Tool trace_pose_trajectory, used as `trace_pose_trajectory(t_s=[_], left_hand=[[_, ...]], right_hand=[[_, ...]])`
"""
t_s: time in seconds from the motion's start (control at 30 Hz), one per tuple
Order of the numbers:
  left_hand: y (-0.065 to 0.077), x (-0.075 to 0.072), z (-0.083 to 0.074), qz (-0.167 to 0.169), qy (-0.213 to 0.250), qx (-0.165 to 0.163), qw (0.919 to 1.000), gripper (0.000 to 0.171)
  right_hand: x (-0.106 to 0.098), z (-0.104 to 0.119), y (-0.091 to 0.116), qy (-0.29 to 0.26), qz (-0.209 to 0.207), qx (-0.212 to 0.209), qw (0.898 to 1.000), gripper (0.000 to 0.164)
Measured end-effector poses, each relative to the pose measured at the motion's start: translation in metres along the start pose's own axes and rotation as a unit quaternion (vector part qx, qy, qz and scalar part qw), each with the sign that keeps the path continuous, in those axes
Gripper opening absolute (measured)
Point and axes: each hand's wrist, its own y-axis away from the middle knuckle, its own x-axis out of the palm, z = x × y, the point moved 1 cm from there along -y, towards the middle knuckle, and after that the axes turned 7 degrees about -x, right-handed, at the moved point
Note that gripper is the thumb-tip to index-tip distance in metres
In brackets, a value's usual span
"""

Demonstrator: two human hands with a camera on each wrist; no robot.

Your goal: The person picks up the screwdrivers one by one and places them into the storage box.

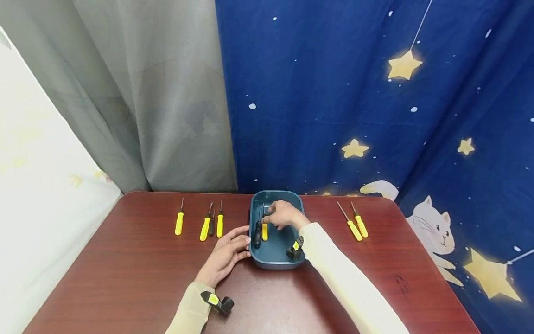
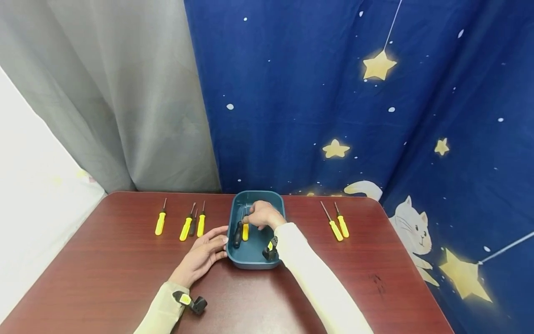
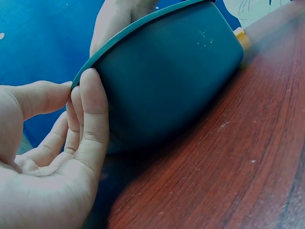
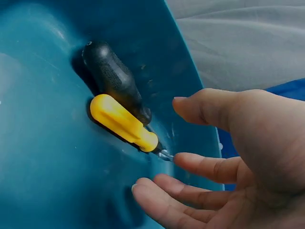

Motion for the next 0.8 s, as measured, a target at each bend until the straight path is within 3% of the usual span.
trace_pose_trajectory(t_s=[0.23, 0.8], left_hand=[[0.003, 0.002, 0.003, -0.02, 0.004, 0.017, 0.9996, 0.058], [0.001, 0.003, 0.007, -0.025, 0.011, 0.024, 0.9993, 0.056]], right_hand=[[-0.008, 0.005, 0.014, 0.105, -0.002, -0.071, 0.992, 0.059], [-0.024, -0.005, 0.048, 0.132, -0.028, -0.154, 0.979, 0.072]])
